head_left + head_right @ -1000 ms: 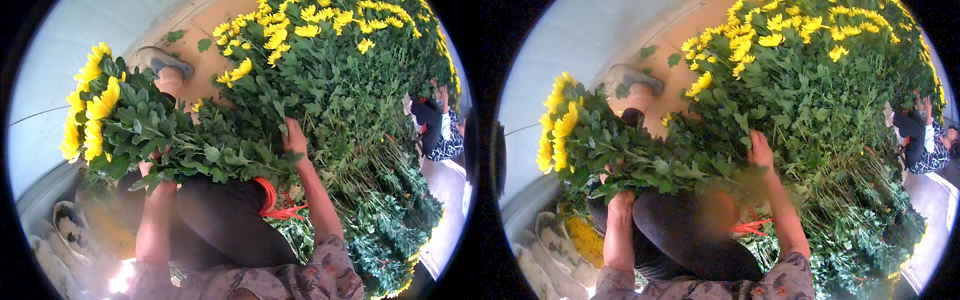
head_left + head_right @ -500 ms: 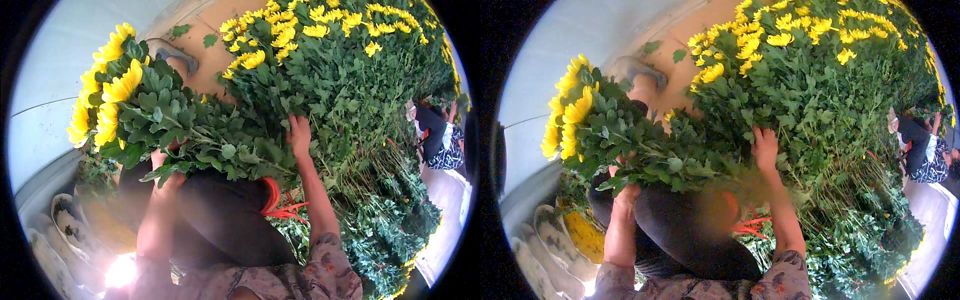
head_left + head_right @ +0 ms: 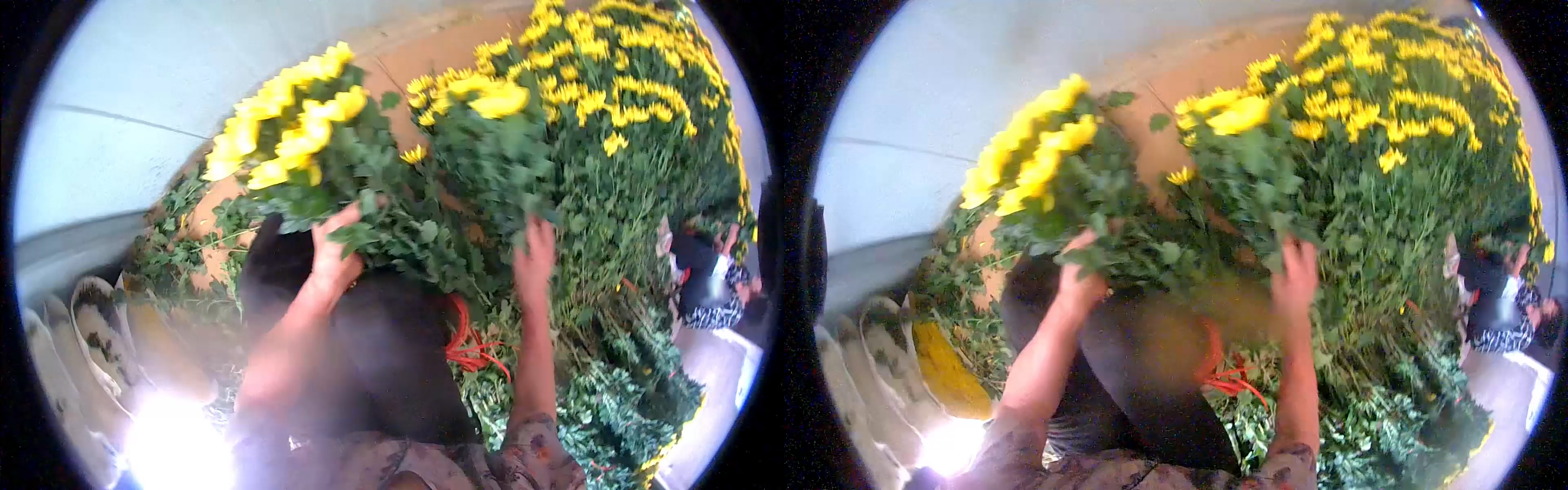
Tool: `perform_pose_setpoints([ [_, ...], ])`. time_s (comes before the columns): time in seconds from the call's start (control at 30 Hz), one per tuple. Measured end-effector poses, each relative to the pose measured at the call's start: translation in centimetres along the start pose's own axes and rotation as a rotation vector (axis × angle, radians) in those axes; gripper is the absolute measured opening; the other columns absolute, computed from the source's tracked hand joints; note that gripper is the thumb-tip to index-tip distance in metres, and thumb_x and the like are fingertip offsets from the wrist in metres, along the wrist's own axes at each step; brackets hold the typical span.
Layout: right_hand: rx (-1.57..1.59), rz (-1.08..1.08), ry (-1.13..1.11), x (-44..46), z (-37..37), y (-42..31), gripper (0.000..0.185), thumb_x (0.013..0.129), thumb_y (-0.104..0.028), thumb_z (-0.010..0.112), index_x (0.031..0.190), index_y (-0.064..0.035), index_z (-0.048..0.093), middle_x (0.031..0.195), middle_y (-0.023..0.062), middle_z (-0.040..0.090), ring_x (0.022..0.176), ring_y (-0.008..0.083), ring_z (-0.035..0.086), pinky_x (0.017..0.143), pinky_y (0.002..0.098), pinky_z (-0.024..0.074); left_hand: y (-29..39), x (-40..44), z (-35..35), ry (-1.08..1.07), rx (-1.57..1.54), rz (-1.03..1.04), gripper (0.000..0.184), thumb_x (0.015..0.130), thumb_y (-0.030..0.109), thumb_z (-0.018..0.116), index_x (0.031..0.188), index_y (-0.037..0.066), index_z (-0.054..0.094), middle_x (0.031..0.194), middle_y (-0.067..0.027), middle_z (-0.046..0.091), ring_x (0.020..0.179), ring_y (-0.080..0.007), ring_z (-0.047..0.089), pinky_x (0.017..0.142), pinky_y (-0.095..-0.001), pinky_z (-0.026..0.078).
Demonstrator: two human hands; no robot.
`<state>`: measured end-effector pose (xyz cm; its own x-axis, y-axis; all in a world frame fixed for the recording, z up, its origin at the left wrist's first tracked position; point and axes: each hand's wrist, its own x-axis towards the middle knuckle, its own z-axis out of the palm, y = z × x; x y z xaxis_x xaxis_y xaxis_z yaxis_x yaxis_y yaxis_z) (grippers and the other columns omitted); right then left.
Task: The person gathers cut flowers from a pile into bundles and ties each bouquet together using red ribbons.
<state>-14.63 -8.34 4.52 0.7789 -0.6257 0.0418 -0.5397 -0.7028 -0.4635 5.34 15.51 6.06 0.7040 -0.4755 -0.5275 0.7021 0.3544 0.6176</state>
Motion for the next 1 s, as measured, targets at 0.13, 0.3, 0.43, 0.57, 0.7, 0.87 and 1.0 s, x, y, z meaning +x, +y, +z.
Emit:
perform_pose_setpoints([
  [0.13,-0.132,-0.145,0.257,0.5,-8.2,-5.6,0.053,0.069,0.005,0.055,0.121,-0.0006,0.052,0.116,0.0189,0.049,0.111,0.0348,0.047,0.095,0.0376,0.0363,-1.8,2.0,0.8,0.107,-0.096,0.097,0.027,0.07,0.012,0.074,0.093,0.0,0.067,0.087,-0.0036,0.065,0.082,-0.014,0.059,0.072,-0.032,0.048],
  [0.3,-0.256,-0.196,0.092,-1.2,-7.2,-14.1,0.042,0.069,-0.001,0.06,0.111,-0.0018,0.057,0.096,0.0191,0.054,0.089,0.036,0.051,0.08,0.0455,0.0429,-1.2,0.8,3.4,0.204,-0.075,0.039,0.036,0.073,0.02,0.071,0.105,0.005,0.06,0.107,-0.0044,0.06,0.091,-0.0218,0.057,0.081,-0.0351,0.045],
  [0.43,-0.053,-0.254,0.02,-0.7,-0.1,-15.8,0.048,0.066,0.0,0.059,0.113,-0.0084,0.058,0.089,0.0178,0.052,0.086,0.0351,0.052,0.073,0.0447,0.0447,2.4,-2.3,6.4,0.453,-0.391,-0.159,0.028,0.086,0.028,0.052,0.107,0.011,0.059,0.107,-0.0002,0.06,0.102,-0.0211,0.054,0.084,-0.0352,0.043],
  [0.57,-0.294,-0.434,0.075,-1.5,-0.6,-16.4,0.055,0.065,0.004,0.059,0.118,-0.0099,0.056,0.093,0.0175,0.051,0.088,0.037,0.052,0.073,0.0454,0.0456,-6.4,3.8,0.0,0.013,0.28,0.445,0.035,0.086,0.027,0.053,0.117,0.01,0.05,0.113,-0.0045,0.055,0.109,-0.0229,0.05,0.089,-0.0395,0.041],
  [0.7,-0.411,-0.298,0.059,-0.7,-1.3,-16.9,0.056,0.064,0.005,0.059,0.119,-0.0073,0.054,0.098,0.0173,0.05,0.09,0.0373,0.051,0.074,0.0461,0.046,-6.7,4.7,-0.7,-0.47,0.14,0.554,0.064,0.077,0.019,0.065,0.133,0.01,0.036,0.127,-0.0092,0.045,0.116,-0.0234,0.044,0.097,-0.0389,0.036],
  [0.87,-0.399,-0.354,-0.038,0.5,-2.2,-17.8,0.056,0.068,-0.003,0.065,0.121,-0.0052,0.05,0.101,0.018,0.05,0.095,0.0367,0.051,0.077,0.0453,0.0464,1.4,-0.8,5.0,-0.185,-0.053,0.053,0.062,0.071,0.016,0.073,0.124,0.001,0.045,0.113,-0.0106,0.056,0.104,-0.0245,0.052,0.091,-0.0394,0.041],
  [1.0,-0.244,-0.473,-0.12,-0.4,-3.0,-19.0,0.066,0.074,-0.016,0.072,0.131,-0.0056,0.04,0.104,0.02,0.052,0.095,0.0389,0.053,0.082,0.0436,0.0459,3.5,-1.9,4.7,-0.069,-0.226,0.079,0.055,0.069,0.016,0.074,0.116,0.001,0.051,0.108,-0.0091,0.058,0.097,-0.0229,0.057,0.084,-0.0378,0.047],
])
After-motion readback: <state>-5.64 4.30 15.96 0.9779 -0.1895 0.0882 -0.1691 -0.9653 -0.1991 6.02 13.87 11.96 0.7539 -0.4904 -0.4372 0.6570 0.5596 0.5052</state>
